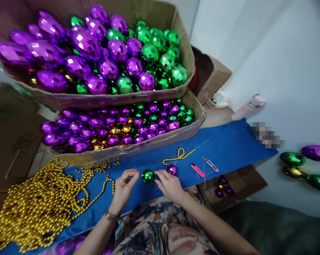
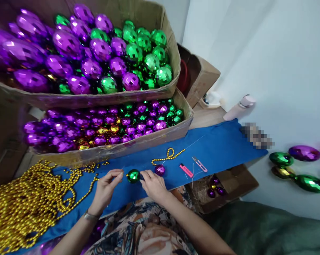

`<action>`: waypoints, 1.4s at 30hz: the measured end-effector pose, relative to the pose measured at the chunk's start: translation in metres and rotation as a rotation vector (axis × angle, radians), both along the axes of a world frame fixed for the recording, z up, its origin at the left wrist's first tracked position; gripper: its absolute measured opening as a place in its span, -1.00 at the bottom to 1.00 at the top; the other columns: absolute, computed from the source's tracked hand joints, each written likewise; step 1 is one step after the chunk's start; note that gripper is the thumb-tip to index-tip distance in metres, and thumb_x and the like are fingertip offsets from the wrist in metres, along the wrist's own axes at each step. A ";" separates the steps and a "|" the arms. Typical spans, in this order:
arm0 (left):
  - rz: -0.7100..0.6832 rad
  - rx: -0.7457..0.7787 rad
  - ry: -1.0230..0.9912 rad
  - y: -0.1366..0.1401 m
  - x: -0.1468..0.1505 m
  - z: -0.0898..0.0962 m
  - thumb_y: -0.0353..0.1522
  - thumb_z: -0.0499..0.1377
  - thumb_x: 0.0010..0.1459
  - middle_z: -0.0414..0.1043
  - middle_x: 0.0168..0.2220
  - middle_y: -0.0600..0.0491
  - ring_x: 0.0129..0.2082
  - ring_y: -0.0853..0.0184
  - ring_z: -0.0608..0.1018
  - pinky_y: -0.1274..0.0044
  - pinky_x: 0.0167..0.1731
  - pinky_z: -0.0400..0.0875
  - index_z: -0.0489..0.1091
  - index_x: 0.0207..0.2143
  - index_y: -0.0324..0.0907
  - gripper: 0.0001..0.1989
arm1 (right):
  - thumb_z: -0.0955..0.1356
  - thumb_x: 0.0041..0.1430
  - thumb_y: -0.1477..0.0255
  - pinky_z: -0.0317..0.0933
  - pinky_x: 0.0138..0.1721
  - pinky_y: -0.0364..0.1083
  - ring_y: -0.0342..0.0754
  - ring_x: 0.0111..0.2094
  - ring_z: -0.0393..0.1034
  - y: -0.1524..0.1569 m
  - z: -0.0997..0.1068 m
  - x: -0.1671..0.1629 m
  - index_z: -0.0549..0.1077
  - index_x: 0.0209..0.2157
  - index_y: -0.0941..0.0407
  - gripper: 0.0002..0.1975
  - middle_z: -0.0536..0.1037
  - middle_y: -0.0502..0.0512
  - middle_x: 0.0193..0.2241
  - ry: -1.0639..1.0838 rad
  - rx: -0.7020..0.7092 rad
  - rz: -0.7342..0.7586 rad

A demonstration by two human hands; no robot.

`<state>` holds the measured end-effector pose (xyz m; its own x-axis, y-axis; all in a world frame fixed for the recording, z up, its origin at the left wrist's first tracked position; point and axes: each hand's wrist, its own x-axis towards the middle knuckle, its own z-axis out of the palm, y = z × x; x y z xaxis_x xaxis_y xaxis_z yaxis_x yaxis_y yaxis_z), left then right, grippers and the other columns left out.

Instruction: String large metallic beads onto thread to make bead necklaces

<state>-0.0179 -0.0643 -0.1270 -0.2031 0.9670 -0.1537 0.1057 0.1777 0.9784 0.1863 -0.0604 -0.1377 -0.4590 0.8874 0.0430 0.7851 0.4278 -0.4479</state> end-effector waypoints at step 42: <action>-0.311 0.149 0.426 0.157 -0.029 0.116 -0.13 0.20 0.07 0.49 -0.12 -0.08 -0.17 0.17 0.55 0.40 -0.21 0.45 0.31 0.06 -0.11 -0.49 | 0.19 0.33 0.44 0.24 -0.28 -0.16 -0.11 -0.33 0.39 0.015 0.039 0.011 0.41 -0.19 0.10 -0.82 0.46 0.08 -0.35 0.637 0.069 -0.083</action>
